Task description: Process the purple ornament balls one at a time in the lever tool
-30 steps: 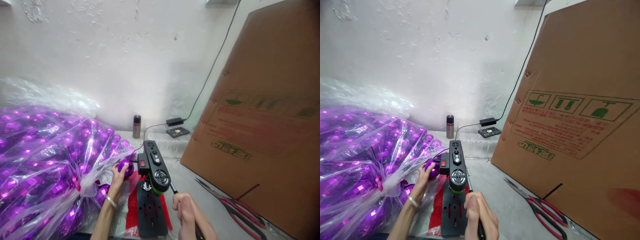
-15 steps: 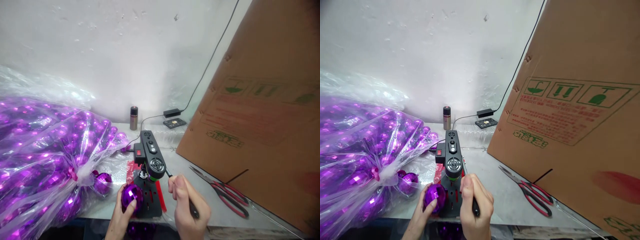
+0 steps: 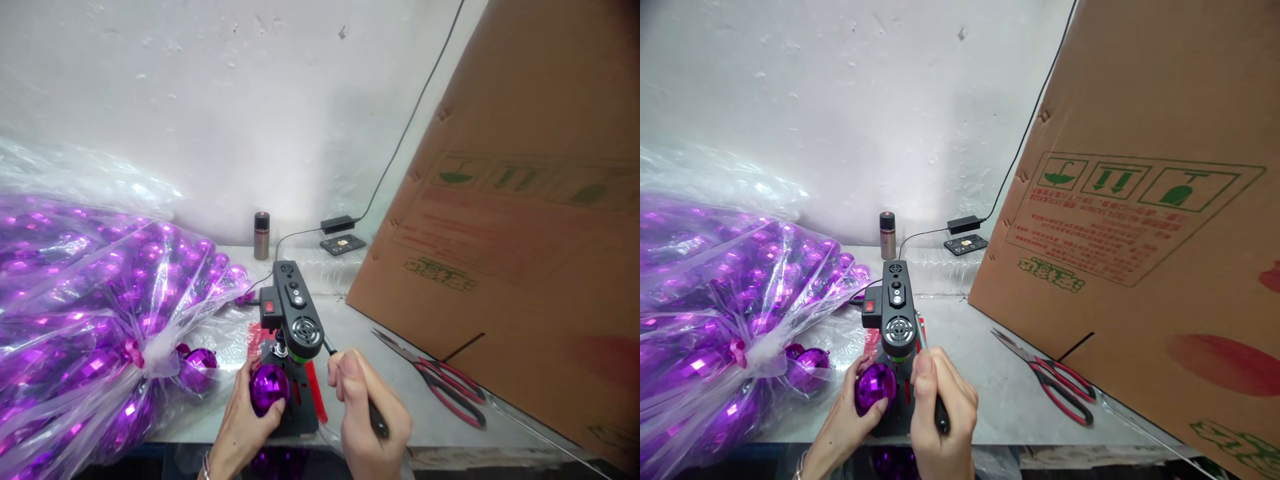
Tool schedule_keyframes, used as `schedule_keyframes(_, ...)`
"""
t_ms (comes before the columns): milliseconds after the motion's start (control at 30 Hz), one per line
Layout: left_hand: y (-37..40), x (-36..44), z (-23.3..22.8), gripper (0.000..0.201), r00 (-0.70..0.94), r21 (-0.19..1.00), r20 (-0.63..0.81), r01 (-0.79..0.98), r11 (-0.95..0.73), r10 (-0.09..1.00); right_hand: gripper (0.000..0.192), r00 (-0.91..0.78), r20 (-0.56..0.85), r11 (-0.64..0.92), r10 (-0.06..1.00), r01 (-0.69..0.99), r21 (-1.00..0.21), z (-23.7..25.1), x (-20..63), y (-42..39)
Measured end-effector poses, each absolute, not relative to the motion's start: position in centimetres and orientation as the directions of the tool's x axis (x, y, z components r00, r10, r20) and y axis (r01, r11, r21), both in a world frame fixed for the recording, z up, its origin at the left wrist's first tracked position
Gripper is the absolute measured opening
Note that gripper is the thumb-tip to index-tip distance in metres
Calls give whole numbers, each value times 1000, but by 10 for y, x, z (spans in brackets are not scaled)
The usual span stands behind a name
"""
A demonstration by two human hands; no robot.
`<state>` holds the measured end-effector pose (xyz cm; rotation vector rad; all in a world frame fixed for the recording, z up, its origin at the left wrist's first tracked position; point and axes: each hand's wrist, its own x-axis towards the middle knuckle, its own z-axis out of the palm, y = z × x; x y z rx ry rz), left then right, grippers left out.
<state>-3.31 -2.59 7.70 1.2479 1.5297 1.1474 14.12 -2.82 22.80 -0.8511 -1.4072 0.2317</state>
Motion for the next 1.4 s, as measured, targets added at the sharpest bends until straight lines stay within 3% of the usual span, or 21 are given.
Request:
schedule_keyframes(67, -24, -39, 68, 83, -214, 982, -190, -40, 186, 958, 38, 191, 765, 694, 615, 329, -641, 227, 141, -28)
schedule_keyframes(133, -24, -43, 63, 78, -207, 909, -330, -335, 250, 921, 38, 187, 754, 684, 630, 325, -653, 226, 142, -29)
schedule_keyframes(233, -25, -42, 62, 74, -153, 798, -418, -533, 282, 895, 37, 184, 739, 671, 649, 321, -669, 223, 142, -31)
schedule_keyframes(300, -25, -40, 64, 77, -176, 843, -401, -455, 287, 899, 37, 183, 733, 666, 656, 317, -675, 221, 142, -33)
schedule_keyframes(433, -23, -35, 68, 80, -258, 980, -193, 6, 201, 947, 36, 174, 735, 672, 655, 311, -673, 219, 143, -34)
schedule_keyframes(533, -21, -32, 71, 74, -139, 957, -70, 271, 106, 988, 36, 169, 754, 693, 634, 309, -652, 219, 143, -33)
schedule_keyframes(633, -18, -26, 75, 69, -77, 918, 47, 396, -13, 996, 36, 173, 755, 694, 632, 306, -651, 217, 143, -31)
schedule_keyframes(767, -13, -16, 76, 69, -123, 879, 128, 474, -55, 984, 35, 172, 747, 690, 643, 294, -661, 217, 142, -31)
schedule_keyframes(1267, -12, -15, 74, 76, -93, 848, 167, 522, -95, 982, 36, 168, 735, 669, 657, 320, -671, 225, 142, -30)
schedule_keyframes(1400, -12, -13, 76, 65, -92, 866, 171, 488, -105, 981, 36, 165, 735, 674, 658, 306, -672, 225, 143, -30)
